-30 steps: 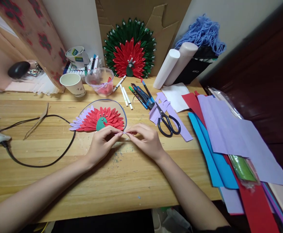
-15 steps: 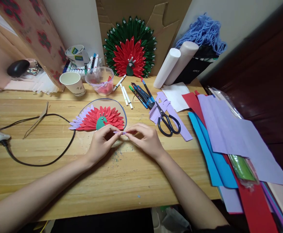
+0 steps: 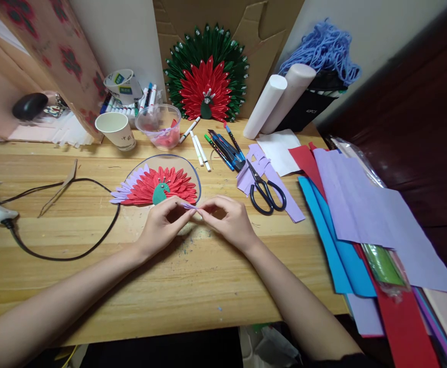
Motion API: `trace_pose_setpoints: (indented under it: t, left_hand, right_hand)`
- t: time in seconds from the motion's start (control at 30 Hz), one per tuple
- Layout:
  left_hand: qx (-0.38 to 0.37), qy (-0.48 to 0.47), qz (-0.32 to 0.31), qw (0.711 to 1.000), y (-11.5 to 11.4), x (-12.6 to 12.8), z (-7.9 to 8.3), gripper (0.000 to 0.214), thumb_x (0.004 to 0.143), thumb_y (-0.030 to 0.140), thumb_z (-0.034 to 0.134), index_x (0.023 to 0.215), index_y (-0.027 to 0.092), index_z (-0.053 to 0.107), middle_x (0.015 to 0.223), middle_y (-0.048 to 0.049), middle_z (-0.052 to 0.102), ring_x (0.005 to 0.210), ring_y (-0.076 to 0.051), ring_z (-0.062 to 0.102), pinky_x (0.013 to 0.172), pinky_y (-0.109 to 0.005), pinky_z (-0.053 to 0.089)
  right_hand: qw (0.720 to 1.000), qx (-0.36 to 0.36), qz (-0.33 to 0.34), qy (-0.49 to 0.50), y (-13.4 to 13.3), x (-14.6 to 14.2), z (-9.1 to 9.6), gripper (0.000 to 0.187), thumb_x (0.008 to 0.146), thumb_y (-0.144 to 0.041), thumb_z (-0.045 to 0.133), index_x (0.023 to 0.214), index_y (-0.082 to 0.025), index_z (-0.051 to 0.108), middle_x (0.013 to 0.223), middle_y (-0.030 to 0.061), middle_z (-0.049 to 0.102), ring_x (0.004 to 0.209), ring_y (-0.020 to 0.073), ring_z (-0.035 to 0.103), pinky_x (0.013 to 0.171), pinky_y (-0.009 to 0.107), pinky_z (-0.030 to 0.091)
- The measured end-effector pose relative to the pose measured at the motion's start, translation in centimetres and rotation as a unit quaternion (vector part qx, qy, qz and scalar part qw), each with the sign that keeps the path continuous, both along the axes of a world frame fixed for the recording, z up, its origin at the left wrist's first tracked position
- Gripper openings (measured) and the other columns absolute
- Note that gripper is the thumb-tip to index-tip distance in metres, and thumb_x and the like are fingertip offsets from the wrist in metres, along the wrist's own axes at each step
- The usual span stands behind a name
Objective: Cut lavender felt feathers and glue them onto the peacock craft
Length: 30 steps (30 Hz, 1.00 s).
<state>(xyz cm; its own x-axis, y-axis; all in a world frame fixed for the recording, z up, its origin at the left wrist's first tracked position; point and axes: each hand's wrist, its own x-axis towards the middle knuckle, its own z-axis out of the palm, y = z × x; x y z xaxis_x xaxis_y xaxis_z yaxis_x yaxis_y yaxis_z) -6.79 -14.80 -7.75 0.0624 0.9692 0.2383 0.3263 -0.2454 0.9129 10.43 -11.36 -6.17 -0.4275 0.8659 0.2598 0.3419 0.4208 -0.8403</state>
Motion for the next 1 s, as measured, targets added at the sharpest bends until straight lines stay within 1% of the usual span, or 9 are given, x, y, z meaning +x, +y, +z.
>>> trace_pose_setpoints:
  t: [0.2, 0.3, 0.5, 0.6, 0.8, 0.9, 1.0]
  left_hand:
    - [-0.010, -0.002, 0.003, 1.000, 0.01, -0.07, 0.29, 0.015, 0.084, 0.027, 0.055, 0.073, 0.016, 0.057, 0.071, -0.0009, 0.058, 0.066, -0.012, 0.052, 0.062, -0.024, 0.040]
    - [-0.012, 0.000, -0.001, 1.000, 0.07, -0.05, 0.34, 0.016, 0.085, 0.025, 0.054, 0.072, 0.016, 0.055, 0.070, -0.0005, 0.057, 0.066, -0.012, 0.051, 0.063, -0.024, 0.040]
    - [-0.003, 0.002, -0.007, 1.000, 0.04, -0.10, 0.23, 0.015, 0.085, 0.025, 0.054, 0.073, 0.016, 0.055, 0.072, -0.0010, 0.058, 0.068, -0.012, 0.052, 0.065, -0.024, 0.040]
    - [-0.006, 0.004, -0.001, 1.000, 0.03, -0.10, 0.13, 0.015, 0.085, 0.026, 0.054, 0.073, 0.016, 0.055, 0.073, -0.0013, 0.058, 0.068, -0.012, 0.051, 0.064, -0.024, 0.040]
    - [-0.013, 0.007, 0.007, 1.000, -0.01, -0.01, 0.32, 0.016, 0.084, 0.028, 0.055, 0.073, 0.016, 0.055, 0.072, -0.0011, 0.057, 0.068, -0.012, 0.052, 0.064, -0.024, 0.040]
    - [-0.030, -0.015, 0.012, 0.999, -0.12, -0.04, 0.45, 0.013, 0.084, 0.029, 0.055, 0.080, 0.016, 0.057, 0.076, -0.0019, 0.060, 0.070, -0.013, 0.055, 0.066, -0.024, 0.043]
    - [-0.034, -0.040, 0.009, 0.999, -0.17, -0.09, 0.42, 0.011, 0.083, 0.027, 0.055, 0.087, 0.016, 0.057, 0.082, -0.0031, 0.061, 0.075, -0.013, 0.057, 0.069, -0.025, 0.044]
  right_hand:
    - [0.997, -0.071, -0.004, 0.038, -0.15, -0.32, -0.16, 0.010, 0.076, -0.025, 0.065, 0.082, -0.017, 0.067, 0.080, 0.0049, 0.067, 0.073, 0.0157, 0.062, 0.067, 0.030, 0.052]
    - [0.994, -0.102, 0.001, 0.049, -0.13, -0.38, -0.33, 0.011, 0.076, -0.026, 0.066, 0.081, -0.017, 0.067, 0.080, 0.0053, 0.068, 0.073, 0.0156, 0.063, 0.068, 0.029, 0.052]
    - [0.992, -0.115, -0.011, 0.047, -0.23, -0.33, -0.58, 0.012, 0.075, -0.027, 0.066, 0.079, -0.016, 0.067, 0.079, 0.0051, 0.069, 0.071, 0.0156, 0.063, 0.065, 0.028, 0.053]
    - [0.996, -0.082, -0.014, 0.028, -0.29, -0.32, -0.54, 0.010, 0.076, -0.026, 0.065, 0.079, -0.017, 0.067, 0.079, 0.0047, 0.069, 0.072, 0.0158, 0.064, 0.068, 0.029, 0.052]
    - [0.999, 0.042, -0.013, -0.008, -0.38, -0.29, -0.23, 0.004, 0.079, -0.020, 0.062, 0.078, -0.019, 0.066, 0.076, 0.0028, 0.067, 0.069, 0.0143, 0.062, 0.065, 0.028, 0.050]
    - [0.993, 0.113, -0.002, -0.030, -0.34, -0.12, -0.09, 0.005, 0.080, -0.018, 0.061, 0.080, -0.019, 0.065, 0.077, 0.0036, 0.067, 0.071, 0.0150, 0.062, 0.065, 0.029, 0.050]
    - [0.984, 0.168, 0.013, -0.052, -0.25, 0.08, -0.01, 0.005, 0.080, -0.016, 0.061, 0.082, -0.018, 0.065, 0.077, 0.0048, 0.068, 0.071, 0.0157, 0.061, 0.066, 0.030, 0.050]
